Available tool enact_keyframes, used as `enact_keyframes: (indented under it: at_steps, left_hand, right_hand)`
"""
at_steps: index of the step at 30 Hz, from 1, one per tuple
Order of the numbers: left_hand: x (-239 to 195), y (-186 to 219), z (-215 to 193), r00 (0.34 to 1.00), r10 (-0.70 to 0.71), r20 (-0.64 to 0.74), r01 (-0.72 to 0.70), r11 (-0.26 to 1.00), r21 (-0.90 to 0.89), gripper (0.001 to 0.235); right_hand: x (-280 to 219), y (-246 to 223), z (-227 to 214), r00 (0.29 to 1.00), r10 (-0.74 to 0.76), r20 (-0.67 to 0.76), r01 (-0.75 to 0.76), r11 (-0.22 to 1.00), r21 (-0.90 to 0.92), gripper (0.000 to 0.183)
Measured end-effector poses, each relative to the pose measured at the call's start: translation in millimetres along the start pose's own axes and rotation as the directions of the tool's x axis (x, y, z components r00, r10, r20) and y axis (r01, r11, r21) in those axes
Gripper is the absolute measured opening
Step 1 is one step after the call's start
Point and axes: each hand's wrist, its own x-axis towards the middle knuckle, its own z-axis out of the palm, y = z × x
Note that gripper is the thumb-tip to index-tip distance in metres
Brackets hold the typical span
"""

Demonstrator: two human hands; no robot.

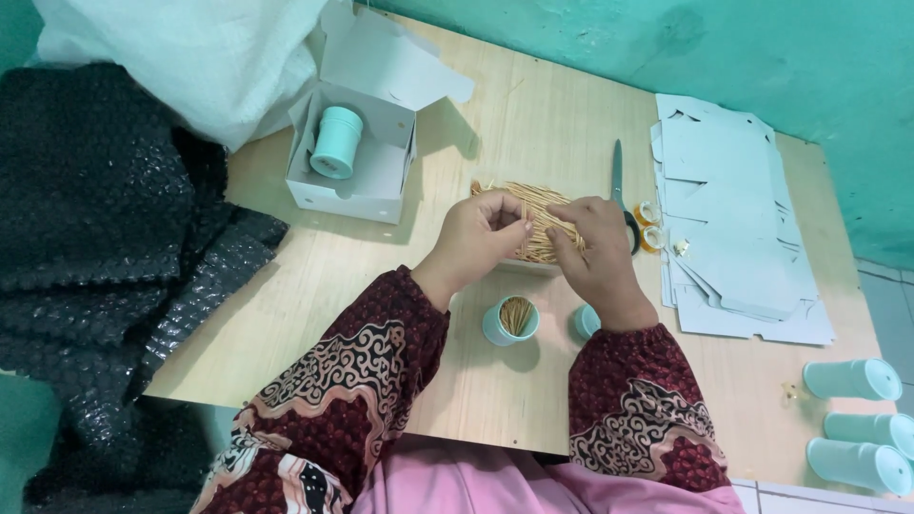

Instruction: The person repeatedly picks up thin wooden sticks from a clear plastic container and places them into a small light-blue cup on the table. The hands continue this repetitive sorting action throughout the clip.

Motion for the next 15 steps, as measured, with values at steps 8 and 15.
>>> enact_keyframes:
  at_steps: [8, 15]
  left_hand:
    - [3.0, -6.8, 2.7, 0.998, 0.025, -0.052, -0.025, 1.000, -0.010, 0.008]
    - [9.2, -1.9, 8.6, 0.989, 0.078, -0.128, -0.056, 0.985, 0.165, 0.008]
  right_hand:
    - [0.6, 10.3, 12.7, 0.939, 0.219, 0.265, -0.156, 0.958, -0.241, 0.018]
    - [-3.9, 20.1, 18.0, 0.899, 0.312, 0.309, -0.202, 0.919, -0.340, 0.009]
